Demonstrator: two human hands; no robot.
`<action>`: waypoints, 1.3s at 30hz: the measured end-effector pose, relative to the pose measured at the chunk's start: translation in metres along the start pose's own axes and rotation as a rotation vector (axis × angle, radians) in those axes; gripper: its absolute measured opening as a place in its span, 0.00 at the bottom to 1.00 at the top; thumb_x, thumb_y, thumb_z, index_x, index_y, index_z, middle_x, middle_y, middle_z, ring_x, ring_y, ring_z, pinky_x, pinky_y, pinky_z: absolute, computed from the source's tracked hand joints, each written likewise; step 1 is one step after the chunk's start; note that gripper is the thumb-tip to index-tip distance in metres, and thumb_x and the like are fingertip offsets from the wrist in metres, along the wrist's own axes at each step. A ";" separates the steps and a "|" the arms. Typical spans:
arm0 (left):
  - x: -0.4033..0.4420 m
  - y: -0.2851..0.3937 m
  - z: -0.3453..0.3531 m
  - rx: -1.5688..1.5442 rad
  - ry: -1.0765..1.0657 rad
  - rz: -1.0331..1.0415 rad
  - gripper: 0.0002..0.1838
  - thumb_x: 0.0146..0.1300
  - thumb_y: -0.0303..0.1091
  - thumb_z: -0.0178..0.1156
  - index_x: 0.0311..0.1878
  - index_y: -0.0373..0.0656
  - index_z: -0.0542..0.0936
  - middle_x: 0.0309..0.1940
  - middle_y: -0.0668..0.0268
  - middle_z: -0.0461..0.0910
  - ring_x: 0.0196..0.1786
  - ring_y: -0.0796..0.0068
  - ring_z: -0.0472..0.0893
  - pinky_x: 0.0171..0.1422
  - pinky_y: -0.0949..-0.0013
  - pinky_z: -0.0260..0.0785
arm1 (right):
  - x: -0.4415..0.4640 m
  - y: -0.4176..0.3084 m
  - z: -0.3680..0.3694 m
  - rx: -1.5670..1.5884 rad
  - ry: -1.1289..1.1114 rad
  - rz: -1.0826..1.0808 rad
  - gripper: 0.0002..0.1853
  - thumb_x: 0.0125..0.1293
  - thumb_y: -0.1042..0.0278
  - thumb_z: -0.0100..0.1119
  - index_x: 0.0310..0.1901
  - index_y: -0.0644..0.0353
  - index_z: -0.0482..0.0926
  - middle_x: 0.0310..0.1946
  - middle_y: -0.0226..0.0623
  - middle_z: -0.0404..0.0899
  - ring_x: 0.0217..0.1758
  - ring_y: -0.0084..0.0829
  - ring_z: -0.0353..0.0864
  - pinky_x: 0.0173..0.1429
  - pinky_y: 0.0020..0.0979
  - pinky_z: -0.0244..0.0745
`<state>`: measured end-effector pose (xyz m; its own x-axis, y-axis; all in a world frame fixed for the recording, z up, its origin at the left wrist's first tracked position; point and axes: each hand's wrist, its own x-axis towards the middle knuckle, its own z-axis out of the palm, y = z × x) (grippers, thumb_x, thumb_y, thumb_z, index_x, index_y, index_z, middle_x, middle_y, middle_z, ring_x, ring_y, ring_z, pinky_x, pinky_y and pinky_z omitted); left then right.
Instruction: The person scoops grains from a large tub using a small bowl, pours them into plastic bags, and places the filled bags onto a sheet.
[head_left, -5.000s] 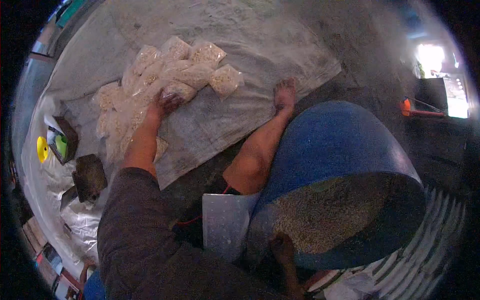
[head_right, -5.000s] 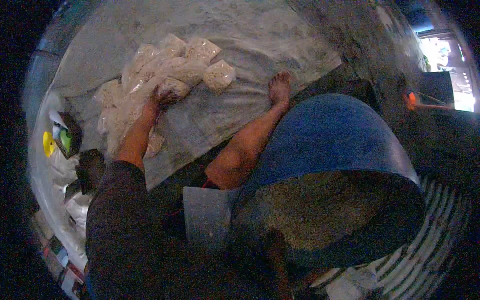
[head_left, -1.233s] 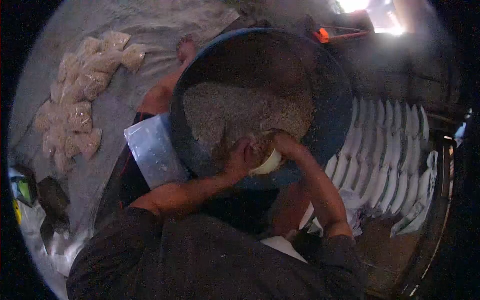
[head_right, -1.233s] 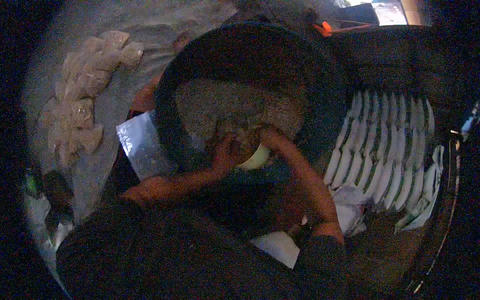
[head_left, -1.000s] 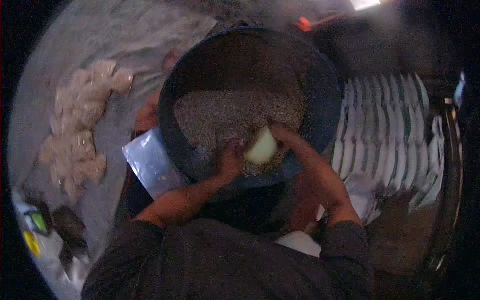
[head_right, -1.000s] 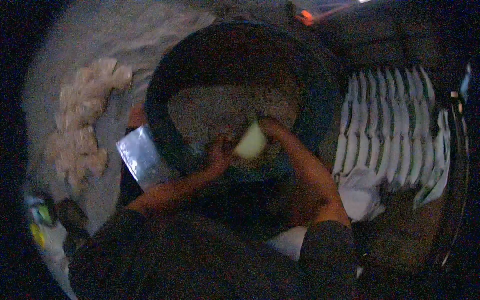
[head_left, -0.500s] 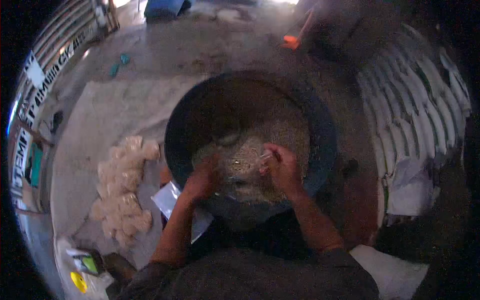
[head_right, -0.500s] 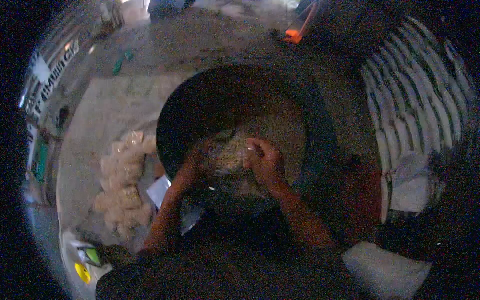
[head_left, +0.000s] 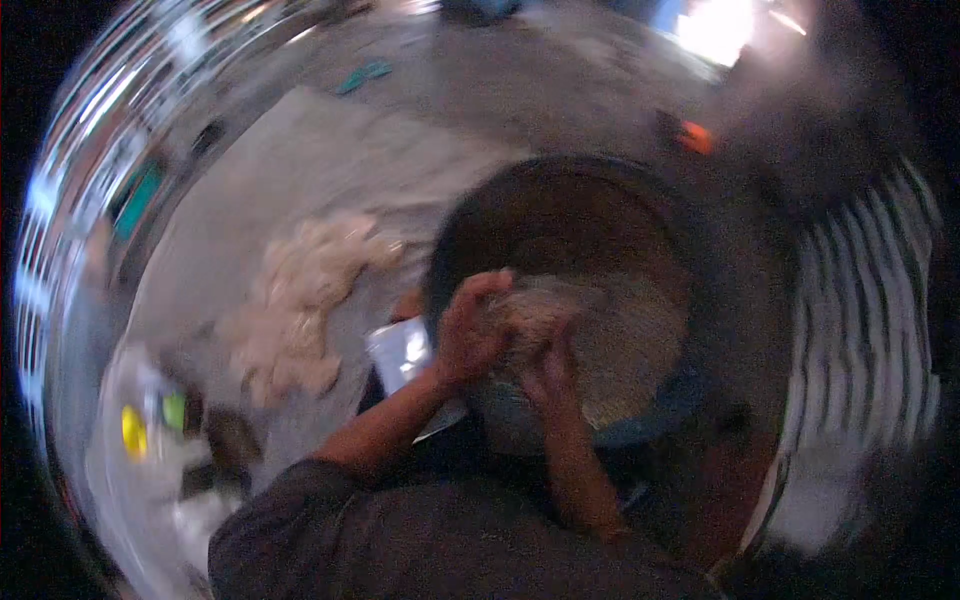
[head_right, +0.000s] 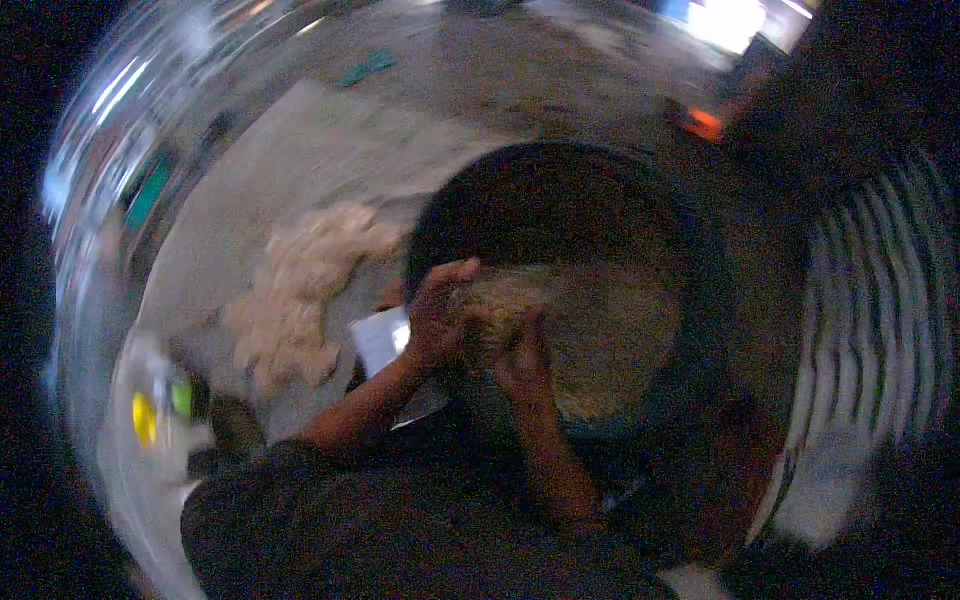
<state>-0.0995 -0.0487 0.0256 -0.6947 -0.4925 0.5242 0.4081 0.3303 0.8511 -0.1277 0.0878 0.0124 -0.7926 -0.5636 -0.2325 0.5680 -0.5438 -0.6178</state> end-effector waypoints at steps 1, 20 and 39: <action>-0.008 -0.001 -0.027 -0.002 0.041 -0.068 0.12 0.61 0.28 0.68 0.48 0.41 0.83 0.51 0.57 0.83 0.52 0.59 0.84 0.58 0.61 0.75 | -0.005 0.005 0.016 -0.121 0.059 0.032 0.39 0.70 0.31 0.49 0.71 0.54 0.64 0.64 0.40 0.72 0.65 0.41 0.75 0.66 0.46 0.74; -0.057 -0.260 -0.310 1.152 0.248 -0.180 0.19 0.72 0.46 0.55 0.53 0.40 0.83 0.43 0.48 0.83 0.48 0.43 0.80 0.54 0.48 0.71 | -0.021 0.043 -0.171 -1.700 0.187 -0.176 0.13 0.62 0.59 0.70 0.43 0.58 0.85 0.37 0.40 0.82 0.41 0.40 0.83 0.49 0.42 0.78; -0.142 -0.100 0.083 0.583 -1.147 0.198 0.19 0.71 0.42 0.59 0.55 0.37 0.79 0.41 0.51 0.83 0.42 0.51 0.84 0.52 0.56 0.78 | -0.018 -0.094 -0.172 -1.397 0.774 -0.492 0.17 0.75 0.53 0.57 0.51 0.59 0.81 0.42 0.39 0.85 0.48 0.39 0.84 0.55 0.39 0.78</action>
<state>-0.0908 0.0548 -0.1362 -0.8781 0.4735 0.0691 0.4468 0.7596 0.4727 -0.2053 0.2558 -0.0549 -0.9804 0.1325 0.1457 -0.0347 0.6118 -0.7902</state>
